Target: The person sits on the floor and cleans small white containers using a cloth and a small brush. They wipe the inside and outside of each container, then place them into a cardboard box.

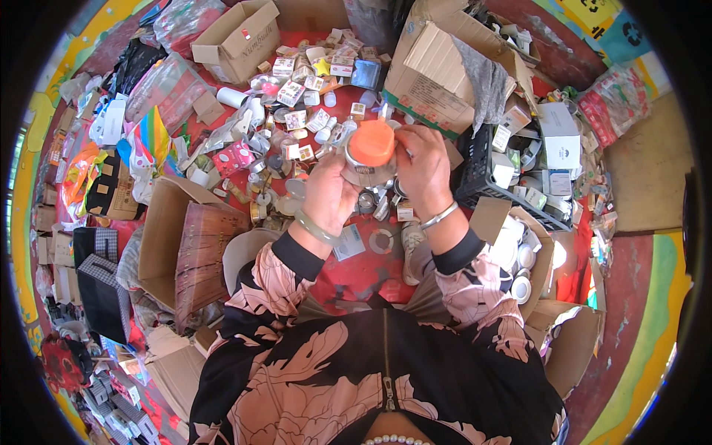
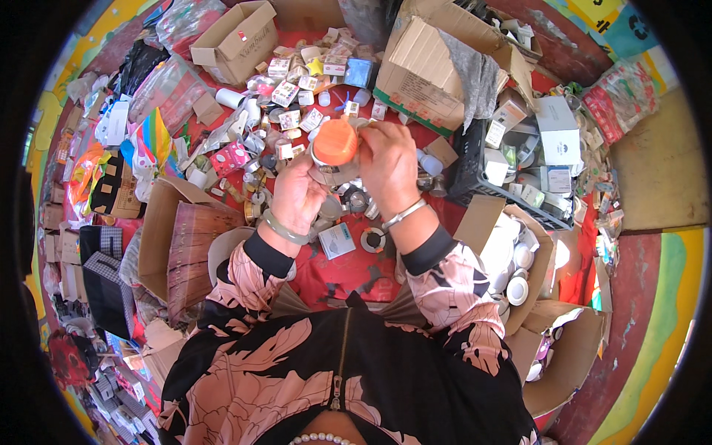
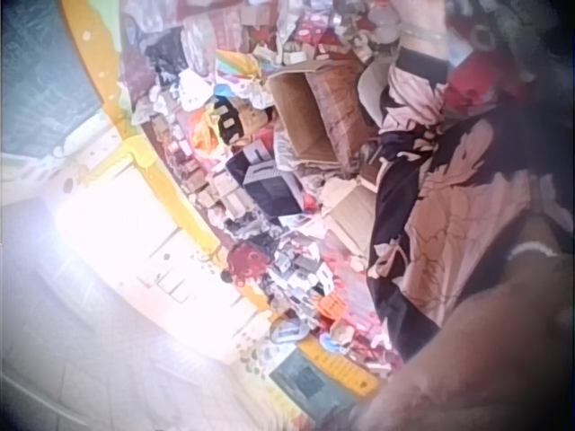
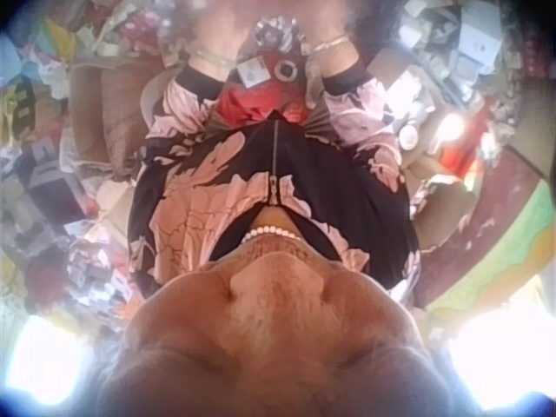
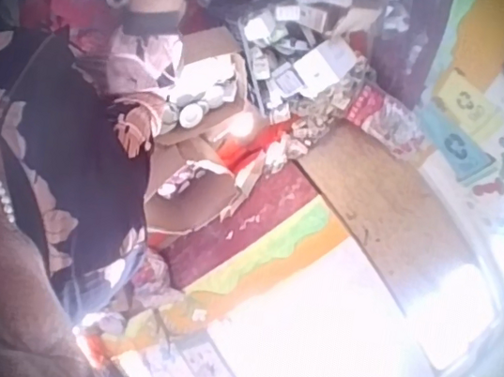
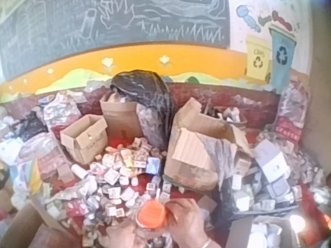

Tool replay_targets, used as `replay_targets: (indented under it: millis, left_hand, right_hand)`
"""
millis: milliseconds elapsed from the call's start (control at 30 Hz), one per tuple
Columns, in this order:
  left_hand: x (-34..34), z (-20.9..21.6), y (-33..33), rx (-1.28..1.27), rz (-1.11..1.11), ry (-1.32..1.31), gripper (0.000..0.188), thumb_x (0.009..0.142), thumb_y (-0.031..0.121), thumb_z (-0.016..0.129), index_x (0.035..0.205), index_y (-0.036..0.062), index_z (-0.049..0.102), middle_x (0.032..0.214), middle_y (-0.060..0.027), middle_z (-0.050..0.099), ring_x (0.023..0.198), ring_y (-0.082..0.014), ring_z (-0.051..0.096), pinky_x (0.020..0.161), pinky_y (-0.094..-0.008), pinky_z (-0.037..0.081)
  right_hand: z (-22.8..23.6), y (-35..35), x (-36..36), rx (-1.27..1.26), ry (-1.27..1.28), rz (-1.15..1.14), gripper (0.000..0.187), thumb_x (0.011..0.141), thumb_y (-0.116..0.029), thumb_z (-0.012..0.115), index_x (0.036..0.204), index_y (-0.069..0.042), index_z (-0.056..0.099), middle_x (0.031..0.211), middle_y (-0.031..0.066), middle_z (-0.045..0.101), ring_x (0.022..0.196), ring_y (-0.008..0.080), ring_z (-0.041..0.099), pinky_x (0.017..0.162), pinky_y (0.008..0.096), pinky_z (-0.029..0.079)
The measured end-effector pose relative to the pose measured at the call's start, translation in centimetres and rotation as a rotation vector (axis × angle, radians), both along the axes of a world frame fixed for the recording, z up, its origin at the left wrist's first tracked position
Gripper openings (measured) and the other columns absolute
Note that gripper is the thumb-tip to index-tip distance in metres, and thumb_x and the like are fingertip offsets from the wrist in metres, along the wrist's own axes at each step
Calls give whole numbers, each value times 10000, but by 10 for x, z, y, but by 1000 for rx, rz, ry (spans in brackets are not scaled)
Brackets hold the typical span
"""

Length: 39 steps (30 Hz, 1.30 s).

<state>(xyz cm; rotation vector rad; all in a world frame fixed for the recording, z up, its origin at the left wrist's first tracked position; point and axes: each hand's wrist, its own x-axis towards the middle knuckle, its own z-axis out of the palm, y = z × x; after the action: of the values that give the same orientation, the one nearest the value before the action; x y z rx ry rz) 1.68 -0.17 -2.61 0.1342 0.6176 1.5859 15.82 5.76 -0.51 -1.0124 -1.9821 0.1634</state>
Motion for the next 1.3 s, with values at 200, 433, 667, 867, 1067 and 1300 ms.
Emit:
replay_targets:
  millis: [200, 433, 667, 867, 1067, 1300]
  left_hand:
    - [-5, -30, 6, -92, 10, -72, 218, 893, 54, 442, 1067, -36, 536, 998, -115, 635, 900, -219, 633, 768, -348, 516]
    - [-2, -18, 1, -85, 161, 64, 219, 932, 98, 384, 1062, -27, 508, 1029, -118, 588, 948, -242, 606, 828, -385, 502]
    - [-7, -26, 3, -72, 201, 154, 239, 949, 125, 372, 1101, -5, 503, 1044, -116, 592, 937, -235, 606, 811, -367, 498]
    - [4, 3, -2, -20, 269, 133, 252, 964, 138, 358, 1158, 19, 466, 1090, -113, 574, 965, -229, 596, 819, -361, 493]
    - [7, 6, -6, -5, 323, 170, 254, 967, 153, 370, 1194, 50, 419, 1122, -107, 551, 969, -209, 584, 763, -326, 496]
    - [24, 27, -13, 188, 225, 129, 323, 952, 206, 460, 1239, 76, 385, 1170, -72, 537, 995, -164, 580, 745, -271, 503]
  right_hand:
    - [3, 4, 9, -155, -85, 66, 138, 670, -28, 589, 777, -54, 672, 869, 101, 599, 851, 317, 552, 770, 377, 470]
    - [4, -15, -2, -86, -210, 146, 44, 682, -22, 565, 697, -13, 606, 798, 133, 558, 796, 332, 530, 700, 403, 453]
    - [-6, -39, -25, -211, -35, 162, 25, 698, -21, 575, 697, -8, 597, 783, 135, 558, 797, 318, 537, 690, 403, 457]
    - [-19, -34, -25, -431, 187, 176, 139, 678, -36, 646, 811, 3, 628, 860, 140, 587, 875, 332, 550, 725, 377, 463]
    - [-9, -36, -33, -418, 37, 54, 246, 655, -85, 706, 854, -7, 583, 874, 140, 552, 854, 331, 534, 720, 397, 457]
    - [-6, -15, -21, -198, 50, -3, 240, 617, -113, 667, 806, -13, 557, 814, 137, 544, 801, 332, 524, 685, 409, 463]
